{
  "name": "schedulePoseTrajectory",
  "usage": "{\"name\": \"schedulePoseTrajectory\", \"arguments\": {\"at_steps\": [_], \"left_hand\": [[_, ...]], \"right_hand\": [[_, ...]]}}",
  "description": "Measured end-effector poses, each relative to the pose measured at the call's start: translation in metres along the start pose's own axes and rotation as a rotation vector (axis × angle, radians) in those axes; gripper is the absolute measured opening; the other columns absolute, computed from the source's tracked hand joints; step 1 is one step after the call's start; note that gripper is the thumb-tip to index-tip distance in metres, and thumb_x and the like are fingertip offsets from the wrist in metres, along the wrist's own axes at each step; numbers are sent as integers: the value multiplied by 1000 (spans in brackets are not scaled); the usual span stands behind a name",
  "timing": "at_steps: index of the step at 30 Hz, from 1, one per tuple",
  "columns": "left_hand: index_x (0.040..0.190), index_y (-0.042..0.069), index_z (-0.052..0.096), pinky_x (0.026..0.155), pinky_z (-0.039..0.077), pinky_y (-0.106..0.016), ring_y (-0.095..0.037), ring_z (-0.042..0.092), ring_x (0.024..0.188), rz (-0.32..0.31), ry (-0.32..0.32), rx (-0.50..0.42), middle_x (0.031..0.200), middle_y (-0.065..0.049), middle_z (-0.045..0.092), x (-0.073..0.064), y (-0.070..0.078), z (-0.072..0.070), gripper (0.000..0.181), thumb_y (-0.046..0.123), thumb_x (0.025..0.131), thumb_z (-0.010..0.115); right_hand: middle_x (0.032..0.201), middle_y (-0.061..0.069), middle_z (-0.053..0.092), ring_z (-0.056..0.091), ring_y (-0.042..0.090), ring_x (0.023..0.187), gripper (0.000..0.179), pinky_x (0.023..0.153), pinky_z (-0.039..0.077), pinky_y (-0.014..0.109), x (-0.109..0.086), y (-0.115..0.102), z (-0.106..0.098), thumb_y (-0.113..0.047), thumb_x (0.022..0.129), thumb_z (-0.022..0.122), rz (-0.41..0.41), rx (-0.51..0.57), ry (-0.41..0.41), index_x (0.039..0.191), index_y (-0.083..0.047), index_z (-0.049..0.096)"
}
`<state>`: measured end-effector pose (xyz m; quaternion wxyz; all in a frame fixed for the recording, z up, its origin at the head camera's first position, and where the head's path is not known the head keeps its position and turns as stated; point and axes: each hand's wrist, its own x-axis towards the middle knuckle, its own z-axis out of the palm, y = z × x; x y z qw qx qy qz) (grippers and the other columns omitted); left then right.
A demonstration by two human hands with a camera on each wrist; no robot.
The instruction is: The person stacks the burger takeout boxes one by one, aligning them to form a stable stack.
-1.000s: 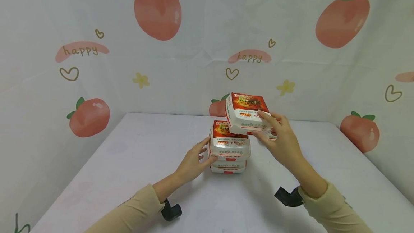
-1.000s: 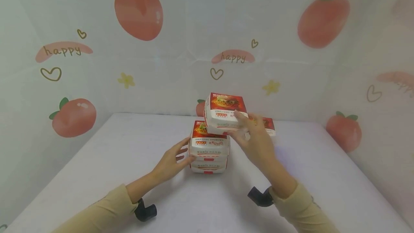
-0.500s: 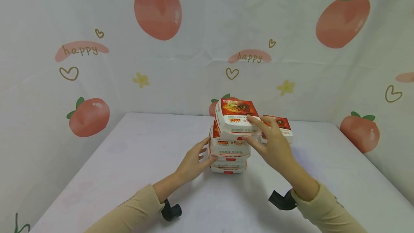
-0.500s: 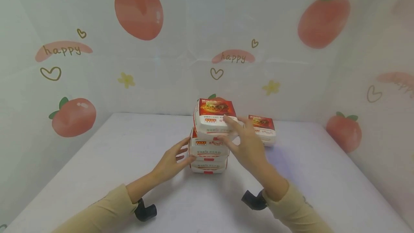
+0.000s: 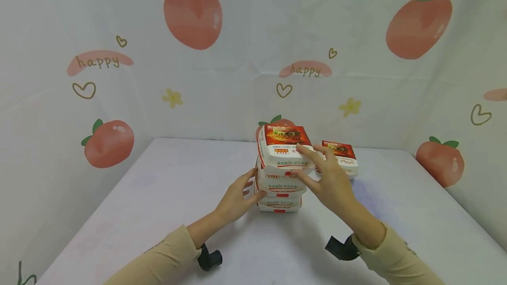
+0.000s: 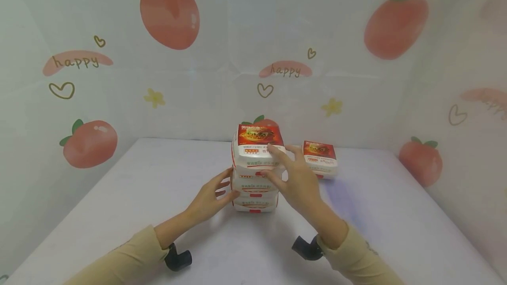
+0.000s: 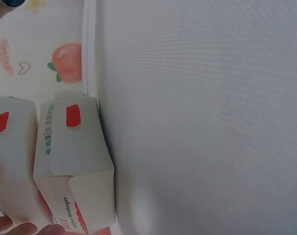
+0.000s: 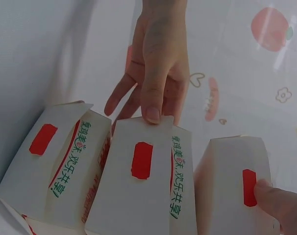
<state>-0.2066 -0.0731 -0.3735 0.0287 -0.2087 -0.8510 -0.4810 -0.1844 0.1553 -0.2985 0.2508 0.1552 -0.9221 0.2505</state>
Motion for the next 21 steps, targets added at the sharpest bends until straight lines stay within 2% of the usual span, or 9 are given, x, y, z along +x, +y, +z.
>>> {"name": "schedulePoseTrajectory", "arguments": {"at_steps": [5, 12, 15, 21], "left_hand": [[145, 8, 31, 95, 50, -48, -36, 49, 125, 6, 3, -3, 148, -12, 38, 0, 0, 0, 70, 26, 87, 66], [145, 8, 31, 95, 50, -48, -36, 49, 125, 5, 3, -4, 148, -12, 38, 0, 0, 1, 70, 26, 87, 66], [145, 8, 31, 95, 51, -48, -36, 49, 125, 10, 6, -5, 148, -12, 39, 0, 0, 1, 69, 25, 87, 66], [144, 7, 31, 95, 51, -47, -36, 49, 126, 16, 6, -10, 147, -11, 39, 0, 0, 1, 69, 25, 87, 66]], "right_hand": [[134, 19, 44, 63, 40, 97, 60, 55, 52, 37, 0, -2, 1, -34, 79, 74, 7, -22, -9, 133, -27, 50], [131, 20, 45, 65, 33, 74, 61, 46, 40, 23, -1, -5, 2, -37, 78, 74, -8, -60, -7, 133, -28, 49], [131, 21, 45, 63, 30, 67, 60, 44, 38, 22, -1, -6, 3, -37, 78, 74, -14, -73, -3, 132, -28, 49], [129, 20, 46, 63, 30, 68, 60, 44, 37, 22, 0, -6, 4, -38, 77, 75, -27, -84, 12, 131, -28, 49]]}}
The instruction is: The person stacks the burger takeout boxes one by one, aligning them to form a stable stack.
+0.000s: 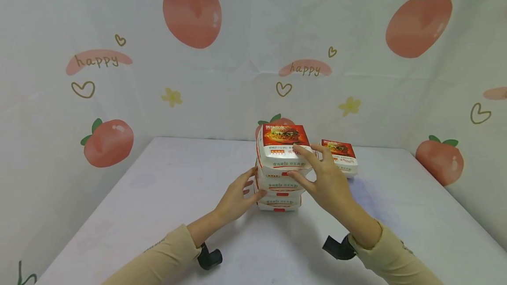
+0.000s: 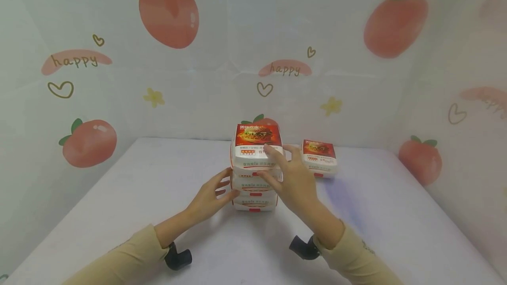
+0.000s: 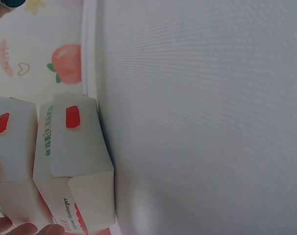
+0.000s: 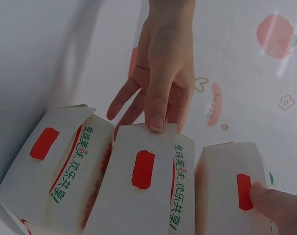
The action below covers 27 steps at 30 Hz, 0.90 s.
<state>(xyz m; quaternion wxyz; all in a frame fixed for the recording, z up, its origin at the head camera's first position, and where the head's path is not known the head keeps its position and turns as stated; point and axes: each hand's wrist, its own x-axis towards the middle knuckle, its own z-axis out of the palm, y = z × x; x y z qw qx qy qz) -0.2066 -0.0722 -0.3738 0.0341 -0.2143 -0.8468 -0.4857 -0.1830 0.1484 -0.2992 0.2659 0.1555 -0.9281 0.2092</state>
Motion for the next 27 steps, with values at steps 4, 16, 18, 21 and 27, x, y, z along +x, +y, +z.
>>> {"name": "schedulePoseTrajectory", "arguments": {"at_steps": [4, 16, 18, 21, 27], "left_hand": [[144, 8, 31, 96, 50, -48, -36, 49, 126, -5, -2, -7, 148, -11, 38, 0, 0, 0, 69, 25, 87, 66], [145, 8, 31, 96, 50, -47, -35, 48, 127, -14, -6, 17, 148, -11, 37, 0, 2, -2, 69, 28, 88, 65], [145, 7, 31, 96, 50, -47, -35, 48, 127, -15, -6, 17, 148, -11, 37, 0, 2, -2, 69, 28, 88, 65], [145, 7, 31, 96, 50, -47, -35, 48, 127, -17, -5, 16, 148, -11, 37, 0, 2, -2, 70, 28, 88, 65], [145, 7, 31, 96, 50, -47, -35, 48, 127, -15, -3, 12, 148, -11, 38, 0, 3, -1, 70, 27, 88, 65]], "right_hand": [[128, 20, 46, 63, 31, 70, 60, 45, 38, 23, 0, 0, 0, -38, 77, 75, -2, -6, 3, 131, -28, 49], [131, 20, 45, 65, 31, 73, 61, 45, 38, 22, 1, -3, -2, -37, 78, 74, 8, -6, -11, 132, -28, 48], [131, 20, 45, 65, 31, 73, 61, 45, 38, 23, 1, -3, -2, -38, 78, 74, 10, -4, -12, 133, -28, 48], [131, 20, 45, 65, 32, 74, 62, 45, 38, 23, 1, -2, -1, -38, 78, 74, 11, -3, -11, 133, -29, 48], [130, 20, 46, 65, 32, 76, 63, 46, 38, 23, 0, -2, 0, -38, 77, 75, 4, 0, -5, 133, -29, 48]]}}
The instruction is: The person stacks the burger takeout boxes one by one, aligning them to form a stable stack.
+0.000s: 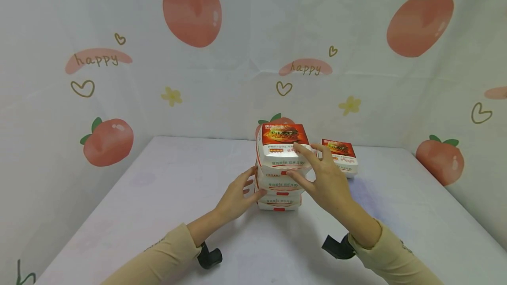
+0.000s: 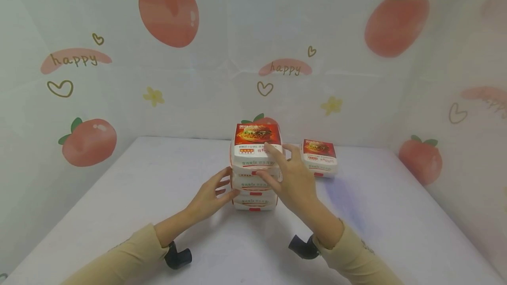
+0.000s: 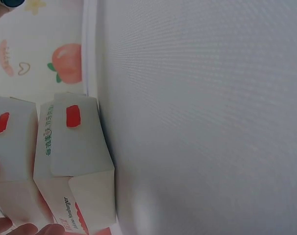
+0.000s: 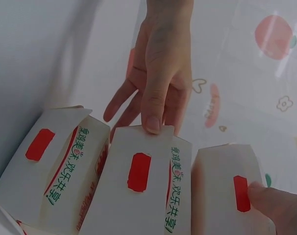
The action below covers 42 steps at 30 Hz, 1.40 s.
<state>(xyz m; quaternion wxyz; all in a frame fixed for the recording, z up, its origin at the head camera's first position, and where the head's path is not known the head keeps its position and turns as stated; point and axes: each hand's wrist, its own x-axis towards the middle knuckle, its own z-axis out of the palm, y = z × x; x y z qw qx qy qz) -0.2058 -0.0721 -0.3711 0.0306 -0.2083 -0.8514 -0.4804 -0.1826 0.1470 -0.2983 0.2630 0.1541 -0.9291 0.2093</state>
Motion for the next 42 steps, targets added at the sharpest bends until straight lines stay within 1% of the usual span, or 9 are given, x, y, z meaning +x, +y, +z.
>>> {"name": "schedulePoseTrajectory", "arguments": {"at_steps": [5, 8, 11, 20, 25, 30, 32, 36, 42], "left_hand": [[145, 7, 31, 96, 50, -48, -35, 49, 126, 4, 0, -1, 148, -11, 38, 1, 0, 0, 69, 27, 88, 65], [145, 8, 30, 97, 49, -48, -35, 48, 127, -1, -3, -3, 148, -11, 37, 0, 0, 0, 70, 27, 88, 65], [145, 8, 30, 97, 49, -48, -35, 48, 127, -5, -6, -5, 148, -11, 37, 0, 1, -1, 70, 27, 88, 65], [145, 8, 30, 98, 49, -48, -36, 47, 128, -12, -4, -13, 148, -11, 37, -1, 0, -1, 70, 26, 87, 66], [145, 8, 29, 97, 49, -48, -35, 45, 129, -38, 0, -1, 149, -12, 36, -2, 0, -2, 74, 28, 86, 68], [145, 9, 31, 97, 49, -47, -36, 46, 128, -56, 22, 13, 147, -13, 37, -1, 0, -6, 77, 30, 83, 71], [145, 9, 31, 97, 49, -47, -36, 46, 128, -54, 36, 18, 146, -13, 38, 0, 2, -9, 78, 30, 82, 71], [145, 11, 31, 99, 48, -47, -36, 45, 129, -39, 67, 13, 146, -14, 38, 3, 10, -15, 78, 29, 81, 72], [146, 13, 30, 101, 47, -44, -33, 42, 132, -2, 111, 13, 147, -11, 38, 8, 26, -25, 78, 30, 82, 71]], "right_hand": [[130, 20, 45, 64, 34, 86, 63, 46, 39, 23, 0, 0, -1, -38, 77, 75, 0, 3, 6, 133, -29, 48], [130, 21, 45, 63, 36, 96, 63, 47, 41, 25, 1, 0, -1, -39, 77, 75, 1, 5, 8, 132, -28, 48], [130, 22, 45, 62, 38, 102, 63, 49, 45, 27, 1, 0, -1, -38, 77, 75, 1, 7, 8, 132, -27, 48], [131, 22, 43, 61, 39, 100, 64, 49, 47, 29, 1, 0, -3, -40, 76, 75, 2, 7, 3, 133, -28, 47], [133, 23, 43, 60, 41, 101, 64, 51, 51, 33, 1, 0, -6, -40, 76, 75, 7, 5, 7, 133, -26, 47], [131, 22, 42, 61, 38, 94, 63, 49, 46, 30, 2, 3, -9, -38, 77, 74, 22, 18, 19, 133, -24, 49], [130, 22, 42, 62, 37, 90, 62, 49, 44, 29, 2, 4, -11, -37, 78, 74, 23, 23, 27, 133, -23, 49], [129, 22, 43, 61, 38, 92, 62, 52, 49, 35, 2, 7, -15, -36, 78, 74, 27, 38, 31, 133, -23, 49], [133, 21, 43, 56, 40, 105, 57, 65, 53, 48, 1, 13, -23, -33, 83, 70, 63, 92, 28, 134, -20, 49]]}}
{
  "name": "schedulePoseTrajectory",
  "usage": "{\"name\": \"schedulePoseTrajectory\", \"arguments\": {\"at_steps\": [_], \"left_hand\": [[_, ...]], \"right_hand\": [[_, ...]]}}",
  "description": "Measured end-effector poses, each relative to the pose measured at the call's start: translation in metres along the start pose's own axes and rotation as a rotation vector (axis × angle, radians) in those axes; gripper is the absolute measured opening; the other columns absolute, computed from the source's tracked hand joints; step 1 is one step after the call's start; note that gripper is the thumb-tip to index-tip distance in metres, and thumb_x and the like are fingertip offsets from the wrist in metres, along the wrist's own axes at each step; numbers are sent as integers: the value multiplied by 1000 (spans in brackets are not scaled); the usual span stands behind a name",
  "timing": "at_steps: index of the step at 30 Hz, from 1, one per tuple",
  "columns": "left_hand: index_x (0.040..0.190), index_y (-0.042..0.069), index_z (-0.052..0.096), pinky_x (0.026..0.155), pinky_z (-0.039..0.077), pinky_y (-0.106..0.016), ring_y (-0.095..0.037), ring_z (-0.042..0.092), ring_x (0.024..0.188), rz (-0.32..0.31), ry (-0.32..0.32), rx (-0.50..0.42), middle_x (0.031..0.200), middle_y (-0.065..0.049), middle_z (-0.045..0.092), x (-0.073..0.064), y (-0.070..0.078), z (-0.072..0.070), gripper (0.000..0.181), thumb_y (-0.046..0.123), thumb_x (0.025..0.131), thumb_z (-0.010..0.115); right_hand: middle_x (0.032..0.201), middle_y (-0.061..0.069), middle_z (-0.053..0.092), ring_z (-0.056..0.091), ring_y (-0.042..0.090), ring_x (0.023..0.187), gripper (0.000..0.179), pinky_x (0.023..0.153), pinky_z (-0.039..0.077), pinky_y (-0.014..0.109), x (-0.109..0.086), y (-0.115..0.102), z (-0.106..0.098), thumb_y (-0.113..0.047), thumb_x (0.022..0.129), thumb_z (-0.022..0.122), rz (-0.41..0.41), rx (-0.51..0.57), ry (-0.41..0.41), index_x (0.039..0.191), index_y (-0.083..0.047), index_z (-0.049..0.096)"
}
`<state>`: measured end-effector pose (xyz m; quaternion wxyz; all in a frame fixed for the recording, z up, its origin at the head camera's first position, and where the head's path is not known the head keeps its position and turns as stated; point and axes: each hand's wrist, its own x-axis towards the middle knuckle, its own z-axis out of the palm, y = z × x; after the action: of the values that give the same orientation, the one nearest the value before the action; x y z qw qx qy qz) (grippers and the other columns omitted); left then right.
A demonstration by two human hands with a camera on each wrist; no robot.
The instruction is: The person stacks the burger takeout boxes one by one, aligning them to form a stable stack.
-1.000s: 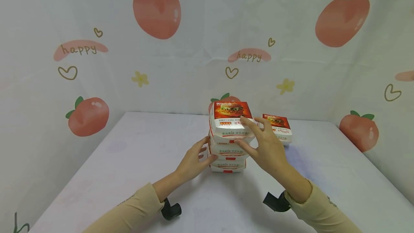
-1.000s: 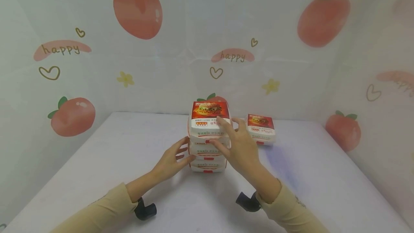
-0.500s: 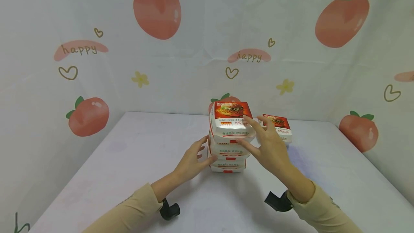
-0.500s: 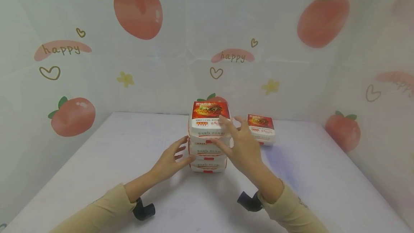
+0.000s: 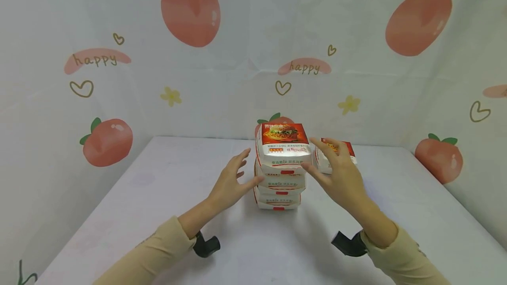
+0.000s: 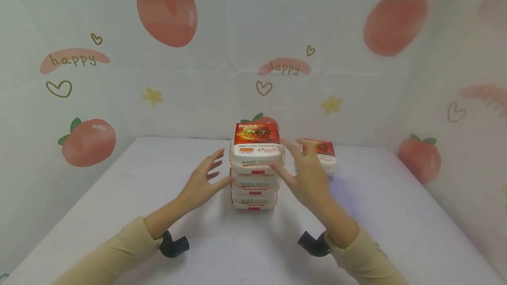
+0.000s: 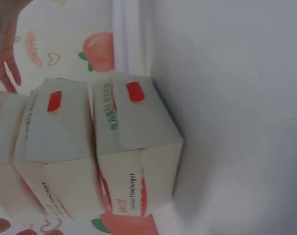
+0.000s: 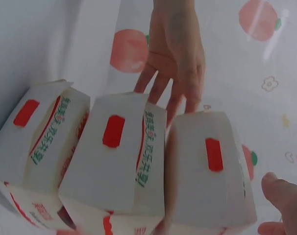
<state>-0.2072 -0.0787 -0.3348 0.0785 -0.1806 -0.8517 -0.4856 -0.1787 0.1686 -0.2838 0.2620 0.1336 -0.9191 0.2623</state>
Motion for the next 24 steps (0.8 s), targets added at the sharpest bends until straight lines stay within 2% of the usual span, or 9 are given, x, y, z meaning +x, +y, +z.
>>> {"name": "schedulePoseTrajectory", "arguments": {"at_steps": [4, 10, 14, 19, 24], "left_hand": [[146, 15, 29, 102, 47, -44, -32, 41, 133, 28, 6, -2, 147, -9, 37, 3, 7, -3, 78, 31, 83, 71], [148, 17, 27, 102, 46, -46, -33, 41, 133, 58, -13, -16, 148, -8, 35, 7, 12, -2, 78, 33, 84, 69], [148, 18, 26, 101, 47, -47, -35, 40, 132, 69, -25, -5, 148, -9, 35, 8, 14, 1, 78, 34, 84, 68], [148, 17, 27, 101, 46, -48, -33, 39, 133, 69, -22, -2, 148, -9, 35, 8, 15, 2, 76, 34, 85, 67], [147, 16, 28, 100, 47, -48, -29, 37, 136, 80, -15, 4, 147, -8, 36, 8, 16, 2, 73, 32, 87, 66]], "right_hand": [[134, 22, 41, 51, 42, 111, 53, 74, 51, 55, 1, 7, -7, -34, 88, 64, 33, 13, -4, 136, -19, 47], [132, 26, 41, 49, 48, 112, 52, 83, 44, 63, 6, 25, -15, -32, 91, 60, 75, 25, 13, 137, -13, 46], [131, 29, 40, 47, 47, 112, 53, 85, 42, 64, 10, 43, -17, -34, 93, 56, 127, 18, 25, 138, -9, 43], [135, 33, 35, 46, 45, 111, 62, 83, 43, 62, 13, 69, -15, -39, 93, 54, 215, 7, 1, 143, -8, 35], [138, 37, 28, 37, 52, 120, 71, 92, 37, 69, 16, 99, -8, -41, 92, 56, 267, 3, -47, 146, -4, 27]]}}
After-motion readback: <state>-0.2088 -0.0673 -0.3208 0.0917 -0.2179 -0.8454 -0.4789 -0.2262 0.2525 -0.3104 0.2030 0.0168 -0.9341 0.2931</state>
